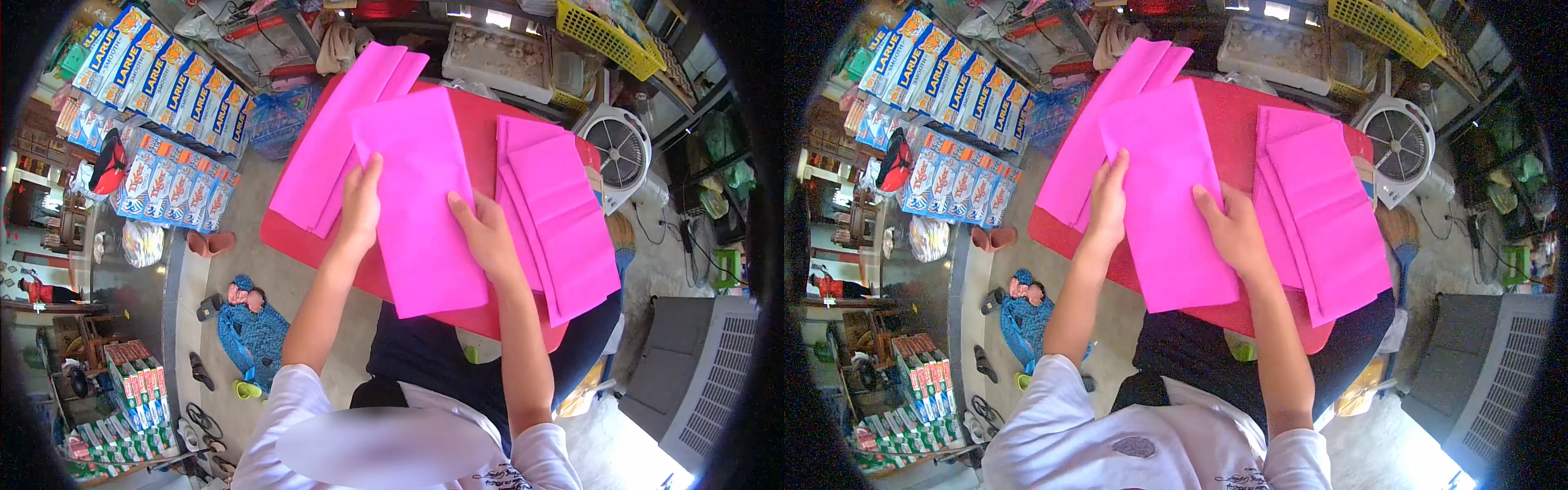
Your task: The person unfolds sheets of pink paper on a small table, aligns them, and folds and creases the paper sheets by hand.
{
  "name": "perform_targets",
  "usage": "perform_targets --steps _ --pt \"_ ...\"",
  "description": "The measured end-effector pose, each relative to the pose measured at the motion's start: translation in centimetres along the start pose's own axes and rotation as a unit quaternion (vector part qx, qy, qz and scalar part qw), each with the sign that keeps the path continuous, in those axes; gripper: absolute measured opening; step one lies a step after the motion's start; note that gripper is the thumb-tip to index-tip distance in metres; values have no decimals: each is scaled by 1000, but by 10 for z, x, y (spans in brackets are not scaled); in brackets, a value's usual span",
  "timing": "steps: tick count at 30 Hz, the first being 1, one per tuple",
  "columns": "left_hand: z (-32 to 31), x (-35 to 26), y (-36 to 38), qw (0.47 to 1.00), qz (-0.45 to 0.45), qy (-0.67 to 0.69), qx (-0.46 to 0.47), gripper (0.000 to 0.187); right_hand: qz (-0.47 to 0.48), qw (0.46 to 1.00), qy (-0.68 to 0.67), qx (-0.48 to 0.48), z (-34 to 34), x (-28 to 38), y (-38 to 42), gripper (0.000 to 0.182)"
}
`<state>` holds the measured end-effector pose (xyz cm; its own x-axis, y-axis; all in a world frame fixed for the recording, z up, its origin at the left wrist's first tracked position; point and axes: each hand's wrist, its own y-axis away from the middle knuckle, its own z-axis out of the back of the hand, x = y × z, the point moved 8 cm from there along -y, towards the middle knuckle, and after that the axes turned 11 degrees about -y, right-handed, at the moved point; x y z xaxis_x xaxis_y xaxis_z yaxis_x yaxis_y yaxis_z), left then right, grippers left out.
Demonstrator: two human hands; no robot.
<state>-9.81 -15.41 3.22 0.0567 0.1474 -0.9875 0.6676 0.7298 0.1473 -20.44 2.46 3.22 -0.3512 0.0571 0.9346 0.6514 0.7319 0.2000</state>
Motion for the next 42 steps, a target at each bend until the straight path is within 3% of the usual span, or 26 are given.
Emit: perform_targets --steps 5,9,11,13,14,15,18,22,25,28,34,35,37,41,42 --pt "26 25 -15 999 20 28 -38 50 -46 998 30 5 5 -8 34 26" --pt "26 41 0 996 62 48 -53 52 61 966 248 -46 26 24 75 20" --pt "37 65 3 995 86 49 -32 53 118 929 324 -137 57 68 96 18" --pt "37 67 13 995 82 5 -51 54 147 838 438 -291 131 96 110 29" --pt "38 66 19 995 78 -17 -62 55 209 726 583 -297 147 119 112 39" --pt "36 65 21 996 67 -27 -54 55 232 649 651 -318 166 122 114 42" --pt "32 61 23 998 35 -44 -37 56 -34 743 616 -262 221 90 103 42" --pt "31 59 27 998 22 -42 -44 56 -25 808 525 -267 229 90 113 31" --pt "29 56 27 998 6 -49 -50 56 108 790 538 -272 227 102 120 22" --pt "28 56 26 996 -2 -74 -45 56 136 805 501 -286 207 126 130 17" --pt "22 51 31 996 -18 -81 -24 57 207 916 280 -198 131 163 118 13" --pt "20 49 31 996 -28 -77 -21 57 212 934 217 -187 113 164 110 14" --pt "21 51 30 998 -38 -55 -14 55 198 940 220 -172 88 154 90 13" --pt "25 47 37 998 11 -44 -47 55 164 977 88 -101 36 99 66 13" --pt "28 53 34 999 16 -18 -38 55 127 982 109 -87 32 80 63 14"
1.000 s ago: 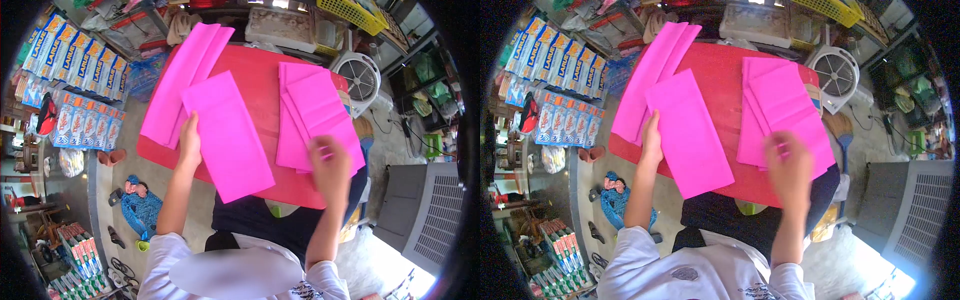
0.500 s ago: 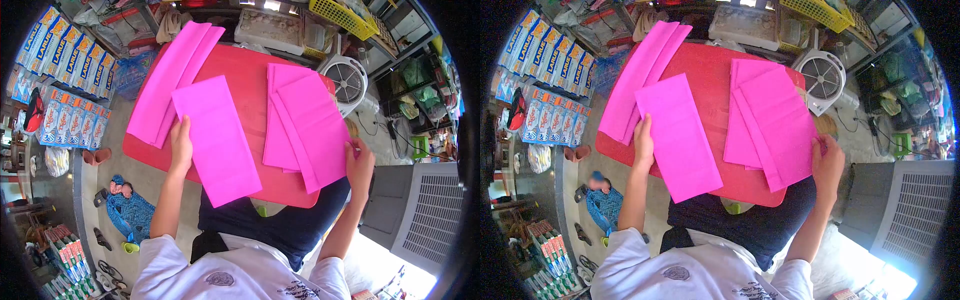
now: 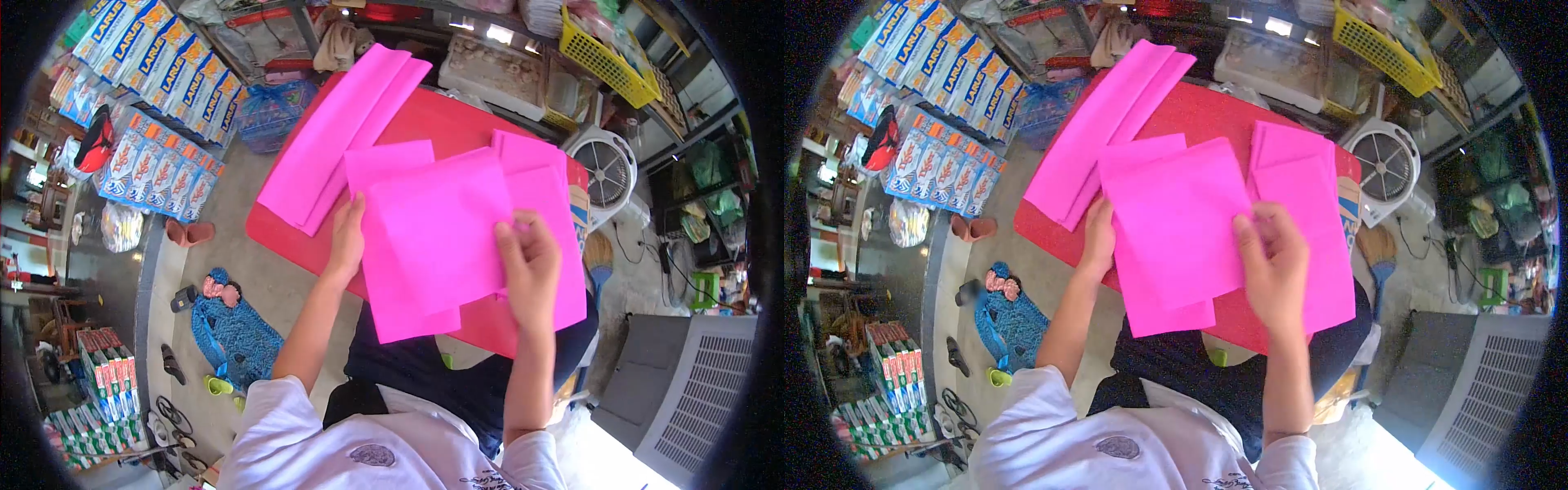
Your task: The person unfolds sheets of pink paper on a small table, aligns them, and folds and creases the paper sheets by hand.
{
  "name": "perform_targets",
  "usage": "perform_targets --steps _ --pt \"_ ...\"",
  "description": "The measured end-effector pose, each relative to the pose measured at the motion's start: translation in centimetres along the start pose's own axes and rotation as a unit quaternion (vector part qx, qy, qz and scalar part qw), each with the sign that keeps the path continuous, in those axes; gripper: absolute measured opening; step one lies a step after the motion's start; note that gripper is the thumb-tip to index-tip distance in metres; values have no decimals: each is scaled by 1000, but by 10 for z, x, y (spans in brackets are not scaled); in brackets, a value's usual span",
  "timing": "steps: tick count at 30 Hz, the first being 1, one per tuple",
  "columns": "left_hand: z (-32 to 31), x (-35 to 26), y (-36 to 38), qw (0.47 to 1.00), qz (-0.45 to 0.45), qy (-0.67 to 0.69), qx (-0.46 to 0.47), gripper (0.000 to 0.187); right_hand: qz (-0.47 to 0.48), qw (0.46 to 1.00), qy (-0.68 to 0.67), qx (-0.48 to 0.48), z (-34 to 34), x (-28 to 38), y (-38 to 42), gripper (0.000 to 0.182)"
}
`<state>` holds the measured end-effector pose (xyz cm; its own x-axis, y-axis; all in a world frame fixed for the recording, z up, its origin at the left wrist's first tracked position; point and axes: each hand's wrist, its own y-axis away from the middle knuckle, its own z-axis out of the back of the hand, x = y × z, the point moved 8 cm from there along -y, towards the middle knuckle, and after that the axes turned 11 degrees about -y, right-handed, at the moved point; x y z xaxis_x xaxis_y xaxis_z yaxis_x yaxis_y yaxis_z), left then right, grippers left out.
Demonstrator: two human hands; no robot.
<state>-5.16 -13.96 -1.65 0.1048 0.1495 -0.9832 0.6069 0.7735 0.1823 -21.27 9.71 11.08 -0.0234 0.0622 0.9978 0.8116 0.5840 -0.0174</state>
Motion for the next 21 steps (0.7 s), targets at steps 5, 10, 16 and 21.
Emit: perform_targets --steps 5,10,16,21 --pt "10 18 -9 984 69 163 -2 58 -114 991 41 61 -11 -83 49 19" --pt "9 20 -10 971 54 234 -21 60 -149 988 27 20 6 -98 76 18" --pt "2 7 -6 995 -49 89 -11 57 -142 990 -4 6 -21 -76 59 20" --pt "-3 -3 1 999 -35 23 6 45 -96 993 72 11 -29 -83 55 21"
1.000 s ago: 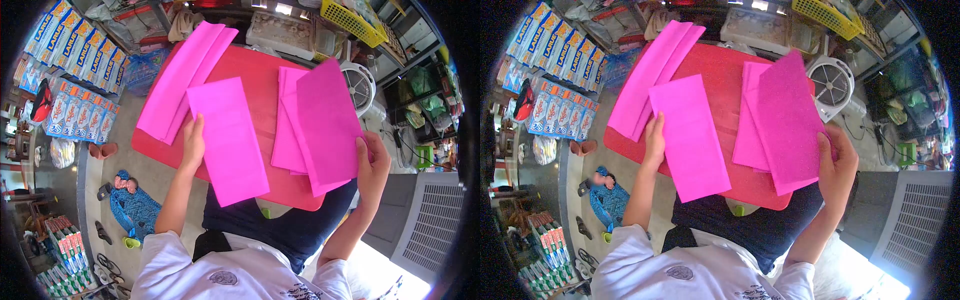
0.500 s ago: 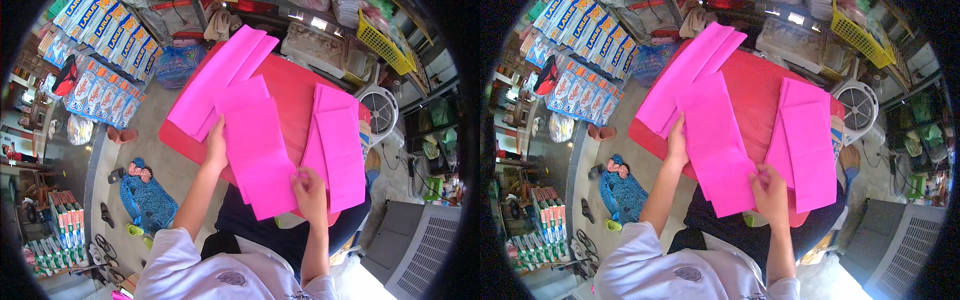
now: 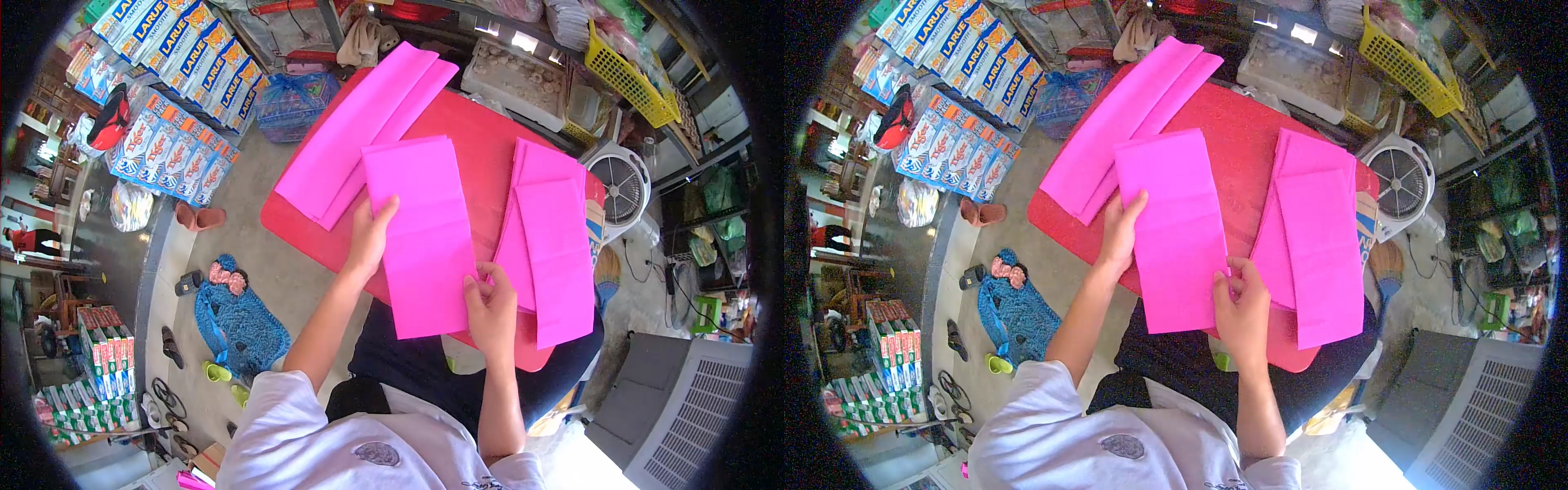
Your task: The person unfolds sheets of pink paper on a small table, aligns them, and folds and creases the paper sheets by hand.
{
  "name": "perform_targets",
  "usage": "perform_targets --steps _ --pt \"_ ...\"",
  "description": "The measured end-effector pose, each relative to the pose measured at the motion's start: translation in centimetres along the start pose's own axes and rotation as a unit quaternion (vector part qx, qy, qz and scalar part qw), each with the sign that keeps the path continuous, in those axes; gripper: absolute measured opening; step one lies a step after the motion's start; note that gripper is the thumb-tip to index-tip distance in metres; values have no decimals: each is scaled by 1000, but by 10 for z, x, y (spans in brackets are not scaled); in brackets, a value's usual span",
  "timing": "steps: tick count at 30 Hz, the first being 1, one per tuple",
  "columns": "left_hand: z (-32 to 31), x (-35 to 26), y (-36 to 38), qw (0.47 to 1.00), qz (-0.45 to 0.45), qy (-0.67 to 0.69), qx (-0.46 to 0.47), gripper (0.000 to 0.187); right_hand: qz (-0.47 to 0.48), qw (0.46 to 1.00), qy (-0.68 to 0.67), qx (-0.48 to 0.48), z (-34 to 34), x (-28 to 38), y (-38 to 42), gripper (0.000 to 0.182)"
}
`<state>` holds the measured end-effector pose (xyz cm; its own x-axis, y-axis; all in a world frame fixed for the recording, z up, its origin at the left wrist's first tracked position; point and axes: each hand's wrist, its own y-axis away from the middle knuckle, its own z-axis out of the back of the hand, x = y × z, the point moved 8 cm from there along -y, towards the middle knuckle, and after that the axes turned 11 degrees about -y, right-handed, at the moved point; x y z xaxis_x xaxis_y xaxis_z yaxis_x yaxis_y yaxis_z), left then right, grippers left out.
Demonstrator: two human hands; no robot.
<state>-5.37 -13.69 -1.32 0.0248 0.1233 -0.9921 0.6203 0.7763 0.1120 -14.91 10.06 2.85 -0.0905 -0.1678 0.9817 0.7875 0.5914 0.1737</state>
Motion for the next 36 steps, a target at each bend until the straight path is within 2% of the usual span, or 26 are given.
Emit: perform_targets --steps 5,12,14,17,20,23,26,28,30,32,34,35,36 --pt "0 3 1 999 0 39 6 43 15 998 64 6 0 -1 3 22" --pt "-2 -1 7 999 -32 21 3 40 -56 996 -67 32 -1 -29 2 21" --pt "1 8 4 1000 -14 2 21 45 -68 992 -102 29 -2 -34 3 21" --pt "1 6 3 1000 -24 -10 18 47 -27 999 -38 6 -2 -19 6 22" --pt "3 -1 4 1000 -27 -10 0 45 -6 998 45 37 0 -26 10 31" --pt "4 -19 8 1000 -26 -2 -6 42 11 980 188 57 5 14 19 35" --pt "4 -35 6 999 -29 26 24 39 188 957 213 -55 15 65 25 37" --pt "-2 -47 7 998 -17 53 38 36 197 969 137 -60 14 64 16 35" --pt "-9 -52 6 996 -9 80 32 36 153 988 22 -17 9 48 0 34" --pt "-13 -54 4 998 -19 54 26 36 50 987 -133 81 -6 18 -13 34" --pt "-11 -56 -1 998 -50 -26 16 36 11 991 -108 83 -5 1 -17 29" --pt "-11 -56 -4 998 -52 -9 17 35 -9 992 -96 85 -4 -6 -17 27" --pt "-12 -57 -8 998 -55 9 17 35 -1 997 -21 76 -2 -3 -16 26"
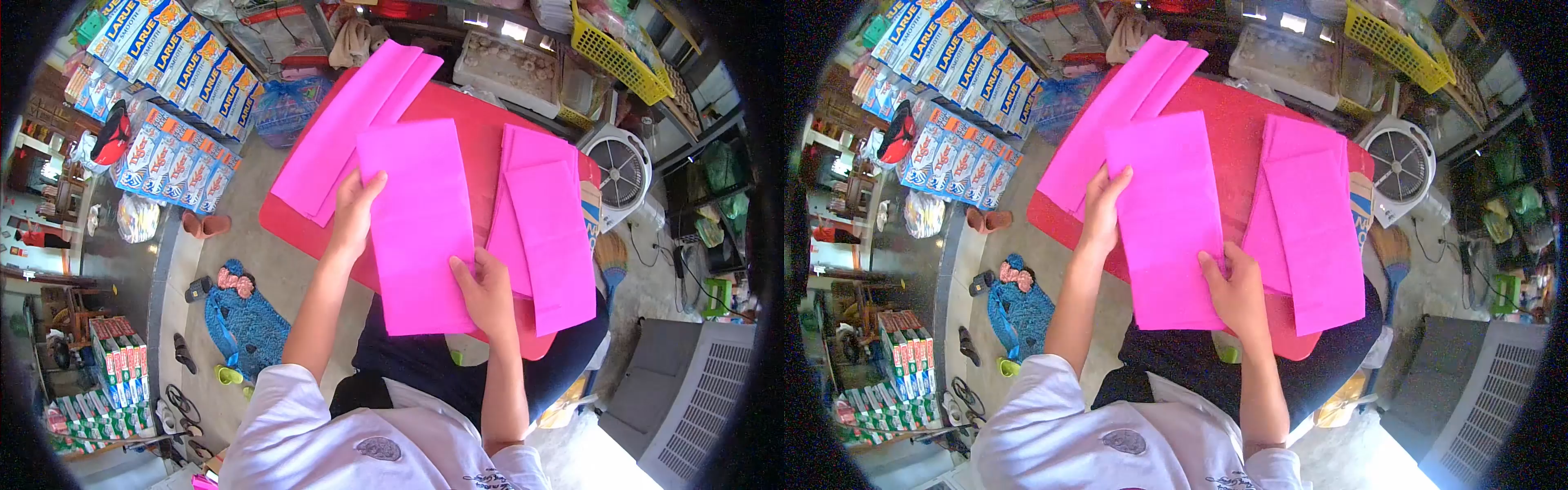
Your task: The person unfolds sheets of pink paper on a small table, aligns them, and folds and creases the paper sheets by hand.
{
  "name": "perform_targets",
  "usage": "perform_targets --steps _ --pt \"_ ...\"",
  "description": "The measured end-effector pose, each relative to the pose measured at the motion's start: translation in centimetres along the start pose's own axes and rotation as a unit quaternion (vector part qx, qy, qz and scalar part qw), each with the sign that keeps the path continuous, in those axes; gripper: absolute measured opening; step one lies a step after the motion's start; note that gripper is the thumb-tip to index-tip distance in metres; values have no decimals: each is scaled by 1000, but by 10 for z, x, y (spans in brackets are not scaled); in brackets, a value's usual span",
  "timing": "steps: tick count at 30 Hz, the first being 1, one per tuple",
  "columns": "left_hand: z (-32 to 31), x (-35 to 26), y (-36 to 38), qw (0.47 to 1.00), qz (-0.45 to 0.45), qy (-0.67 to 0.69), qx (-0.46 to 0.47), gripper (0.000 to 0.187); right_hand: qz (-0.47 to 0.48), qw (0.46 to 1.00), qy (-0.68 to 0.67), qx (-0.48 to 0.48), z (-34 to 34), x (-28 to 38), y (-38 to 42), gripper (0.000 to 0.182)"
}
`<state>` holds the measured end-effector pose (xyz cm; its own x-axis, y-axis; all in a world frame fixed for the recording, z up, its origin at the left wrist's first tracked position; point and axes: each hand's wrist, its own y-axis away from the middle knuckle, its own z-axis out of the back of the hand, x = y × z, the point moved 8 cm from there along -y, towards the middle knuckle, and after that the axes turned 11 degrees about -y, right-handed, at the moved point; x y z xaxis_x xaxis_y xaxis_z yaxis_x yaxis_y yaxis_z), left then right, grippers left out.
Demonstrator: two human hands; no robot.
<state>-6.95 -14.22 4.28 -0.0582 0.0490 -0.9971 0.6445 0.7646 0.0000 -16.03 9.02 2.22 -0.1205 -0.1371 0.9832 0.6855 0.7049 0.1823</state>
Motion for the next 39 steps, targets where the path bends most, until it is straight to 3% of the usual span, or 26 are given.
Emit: perform_targets --steps 2,7,11,14,17,20,23,29,31,35,39 --pt "3 3 -8 1000 -4 14 -13 33 9 989 148 -19 3 11 7 23" --pt "13 22 -22 996 -37 -84 -16 31 42 973 226 -4 -3 10 21 22" --pt "2 10 -11 993 -72 -97 15 24 27 947 319 -23 1 44 29 35" --pt "-13 -3 6 988 -92 -123 26 22 204 945 236 -99 8 90 17 45" --pt "-24 -5 11 985 -94 -142 33 22 333 897 222 -186 14 113 -8 39" --pt "-36 -9 13 983 -117 -139 19 24 359 878 265 -175 13 99 -33 30" --pt "-33 8 4 981 -112 -149 52 29 201 963 95 -152 22 77 -55 19" --pt "-32 17 -4 983 -98 -145 60 34 203 961 8 -189 31 42 -73 11" --pt "-36 11 -5 981 -116 -150 51 33 178 966 17 -189 30 41 -74 11" --pt "-38 26 -6 987 -67 -122 78 34 161 961 53 -217 27 41 -74 10" --pt "-34 33 -12 985 -70 -147 63 35 148 964 48 -216 25 33 -76 29"
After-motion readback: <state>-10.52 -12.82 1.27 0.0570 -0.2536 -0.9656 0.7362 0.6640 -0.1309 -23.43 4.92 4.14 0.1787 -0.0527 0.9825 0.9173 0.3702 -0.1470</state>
